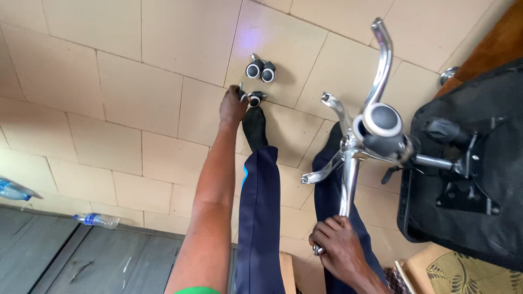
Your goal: The person lifts an office chair, places it on a nearby surface, and removes the five caster wheels from the chair base one by one. The removed wheels are placed on the floor.
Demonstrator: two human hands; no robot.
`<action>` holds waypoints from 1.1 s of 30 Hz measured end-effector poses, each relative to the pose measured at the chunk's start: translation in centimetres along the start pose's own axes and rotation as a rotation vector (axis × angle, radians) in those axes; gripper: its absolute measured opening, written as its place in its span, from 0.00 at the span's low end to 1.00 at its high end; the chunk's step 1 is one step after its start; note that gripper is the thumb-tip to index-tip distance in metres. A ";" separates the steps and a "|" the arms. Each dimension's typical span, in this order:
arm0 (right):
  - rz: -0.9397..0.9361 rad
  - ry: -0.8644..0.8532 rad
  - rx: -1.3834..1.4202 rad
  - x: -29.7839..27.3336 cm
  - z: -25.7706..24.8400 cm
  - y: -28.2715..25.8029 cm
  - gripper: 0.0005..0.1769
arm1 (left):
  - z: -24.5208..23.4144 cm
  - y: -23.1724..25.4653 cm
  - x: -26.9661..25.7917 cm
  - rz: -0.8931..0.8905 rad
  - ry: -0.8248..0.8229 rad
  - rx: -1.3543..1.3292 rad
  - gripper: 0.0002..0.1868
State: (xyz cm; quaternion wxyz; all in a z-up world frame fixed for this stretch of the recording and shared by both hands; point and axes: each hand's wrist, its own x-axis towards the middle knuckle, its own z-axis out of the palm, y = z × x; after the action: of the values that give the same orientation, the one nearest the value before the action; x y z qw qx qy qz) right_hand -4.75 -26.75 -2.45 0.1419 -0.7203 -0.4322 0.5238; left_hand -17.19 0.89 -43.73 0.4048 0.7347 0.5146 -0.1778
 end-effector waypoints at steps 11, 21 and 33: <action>0.076 -0.038 0.018 0.1 3.0 1.1 0.12 | 3.8 0.7 -0.7 0.153 0.130 -0.234 0.40; -0.003 0.011 -0.061 0.3 5.3 2.3 0.13 | -17.3 21.8 -20.4 0.300 -0.823 -1.080 0.40; 0.005 0.310 0.240 -2.3 -6.2 -1.7 0.12 | -23.3 30.3 -25.4 0.776 -0.566 -0.422 0.32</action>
State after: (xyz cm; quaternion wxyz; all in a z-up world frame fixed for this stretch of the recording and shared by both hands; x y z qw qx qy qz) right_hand -0.28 -26.03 2.69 0.2904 -0.7712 -0.3379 0.4547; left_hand -3.87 -0.86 0.17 0.7033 0.6970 0.0997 -0.0986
